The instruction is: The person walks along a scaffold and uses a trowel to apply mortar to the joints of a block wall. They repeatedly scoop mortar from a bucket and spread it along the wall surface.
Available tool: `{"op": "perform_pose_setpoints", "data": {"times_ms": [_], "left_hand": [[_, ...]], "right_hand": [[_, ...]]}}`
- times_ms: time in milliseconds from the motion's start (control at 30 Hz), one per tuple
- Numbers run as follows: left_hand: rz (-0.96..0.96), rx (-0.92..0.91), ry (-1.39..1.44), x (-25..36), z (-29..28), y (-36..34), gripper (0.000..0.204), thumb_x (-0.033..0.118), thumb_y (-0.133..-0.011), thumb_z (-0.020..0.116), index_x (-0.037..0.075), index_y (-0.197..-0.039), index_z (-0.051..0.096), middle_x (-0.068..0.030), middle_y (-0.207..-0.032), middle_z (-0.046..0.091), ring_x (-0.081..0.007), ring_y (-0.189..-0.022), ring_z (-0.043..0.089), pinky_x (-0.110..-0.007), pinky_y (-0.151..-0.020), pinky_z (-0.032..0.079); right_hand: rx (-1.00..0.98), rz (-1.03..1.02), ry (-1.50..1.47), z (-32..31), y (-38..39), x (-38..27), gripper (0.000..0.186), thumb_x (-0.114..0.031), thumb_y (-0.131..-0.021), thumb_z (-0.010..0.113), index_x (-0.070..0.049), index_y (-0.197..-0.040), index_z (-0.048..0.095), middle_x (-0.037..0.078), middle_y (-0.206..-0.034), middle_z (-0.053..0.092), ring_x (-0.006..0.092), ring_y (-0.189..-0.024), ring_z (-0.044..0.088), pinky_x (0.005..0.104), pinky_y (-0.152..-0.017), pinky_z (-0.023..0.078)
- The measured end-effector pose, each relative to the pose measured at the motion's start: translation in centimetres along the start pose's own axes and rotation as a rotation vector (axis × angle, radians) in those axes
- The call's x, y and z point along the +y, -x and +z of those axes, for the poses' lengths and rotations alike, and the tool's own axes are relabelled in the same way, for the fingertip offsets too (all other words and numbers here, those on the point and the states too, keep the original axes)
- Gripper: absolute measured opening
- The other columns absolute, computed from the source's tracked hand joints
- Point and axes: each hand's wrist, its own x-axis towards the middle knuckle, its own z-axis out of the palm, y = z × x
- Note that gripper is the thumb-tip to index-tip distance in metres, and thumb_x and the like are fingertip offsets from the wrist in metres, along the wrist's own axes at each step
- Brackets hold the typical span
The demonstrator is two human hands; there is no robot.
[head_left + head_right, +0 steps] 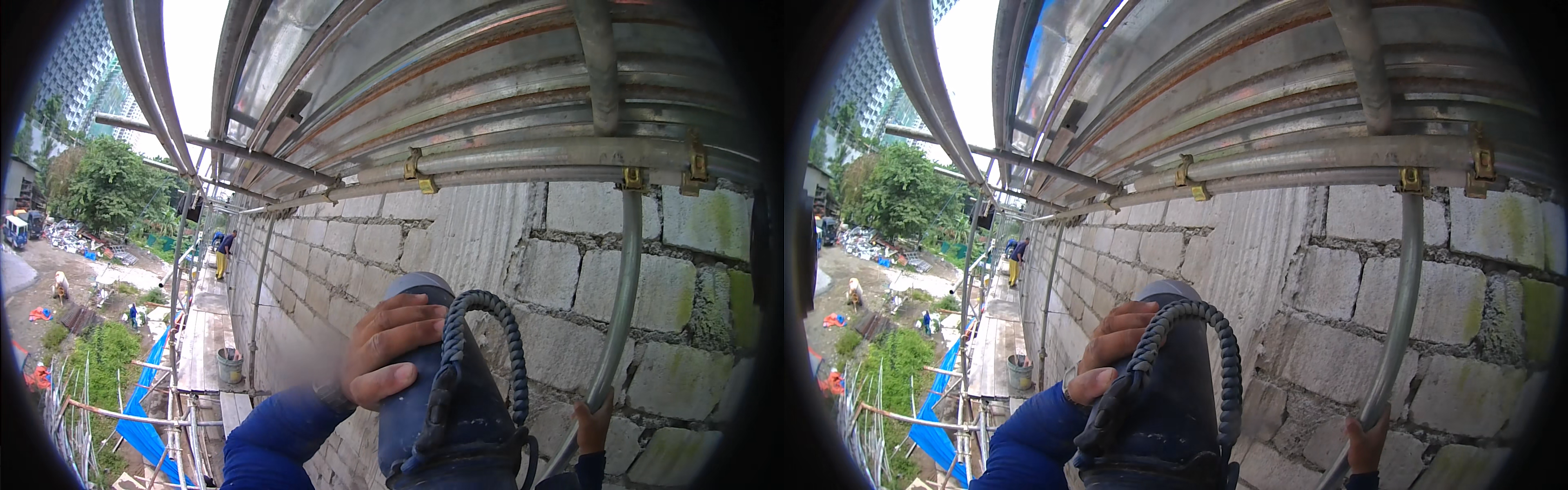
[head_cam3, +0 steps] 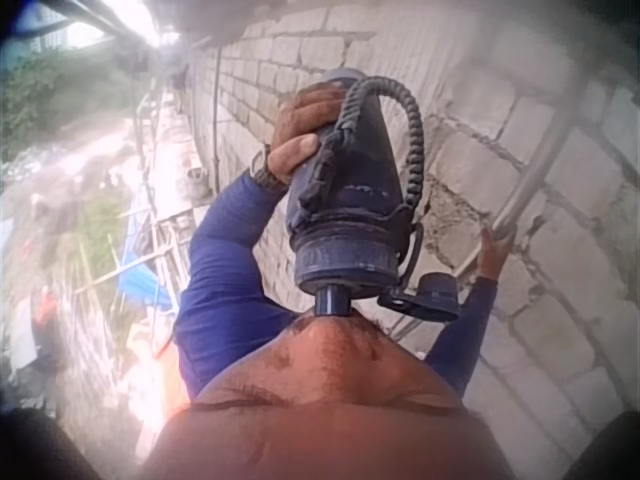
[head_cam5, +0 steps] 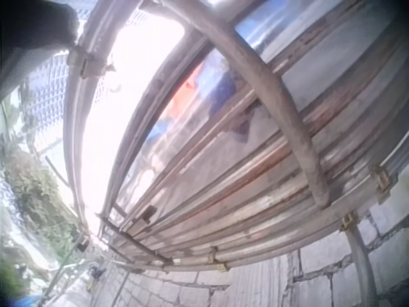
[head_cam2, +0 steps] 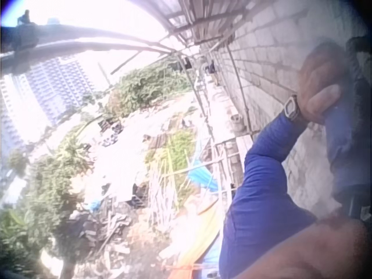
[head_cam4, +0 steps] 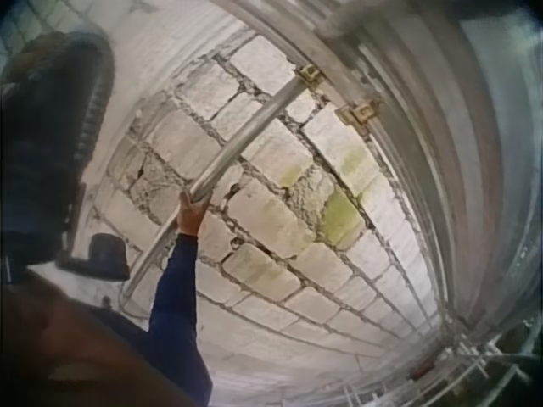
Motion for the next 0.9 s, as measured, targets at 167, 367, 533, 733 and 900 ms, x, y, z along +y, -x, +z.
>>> {"op": "perform_pose_setpoints", "data": {"times_ms": [167,367,533,733,900], "left_hand": [[0.025,0.021,-0.024,0.0,0.3,-0.2,0.039,0.017,-0.098,0.055,0.017,-0.134,0.039,-0.0250,-0.127,0.058,-0.0428,-0.110,0.064,-0.062,-0.092,0.052],[0.019,0.009,-0.037,0.1,0.4,-0.2,0.043,0.016,-0.097,0.057,0.019,-0.136,0.038,-0.0241,-0.127,0.058,-0.0425,-0.110,0.064,-0.061,-0.092,0.052],[0.007,-0.019,-0.039,0.3,0.0,-0.3,0.043,0.016,-0.097,0.057,0.020,-0.136,0.038,-0.0235,-0.127,0.058,-0.0422,-0.110,0.064,-0.061,-0.092,0.052],[0.007,-0.020,-0.038,0.4,0.0,-0.4,0.043,0.016,-0.097,0.057,0.020,-0.136,0.038,-0.0237,-0.128,0.058,-0.0421,-0.110,0.064,-0.061,-0.093,0.052],[0.006,-0.012,-0.036,0.6,0.1,-0.7,0.042,0.016,-0.098,0.056,0.019,-0.136,0.038,-0.0242,-0.128,0.058,-0.0423,-0.111,0.064,-0.061,-0.093,0.052]], "right_hand": [[0.000,0.039,0.011,0.6,0.6,-1.7,0.095,-0.014,-0.080,0.069,0.008,-0.154,0.015,0.017,-0.117,0.053,0.0210,-0.078,0.060,0.0353,-0.068,0.052],[-0.017,-0.019,-0.044,0.6,0.5,-1.5,0.087,-0.008,-0.081,0.066,0.007,-0.153,0.019,0.015,-0.106,0.054,0.0198,-0.075,0.060,0.0340,-0.066,0.052],[0.000,0.005,-0.033,0.9,0.6,-2.0,0.084,-0.008,-0.080,0.067,0.007,-0.150,0.022,0.015,-0.107,0.054,0.0203,-0.076,0.061,0.0346,-0.064,0.052],[0.028,0.002,-0.014,1.0,0.7,-2.2,0.087,-0.011,-0.080,0.068,0.007,-0.151,0.021,0.017,-0.114,0.052,0.0219,-0.078,0.061,0.0356,-0.066,0.053],[0.008,-0.015,0.009,0.6,0.3,-1.4,0.089,-0.015,-0.079,0.067,0.006,-0.152,0.021,0.016,-0.114,0.052,0.0216,-0.079,0.060,0.0353,-0.068,0.052]]}}
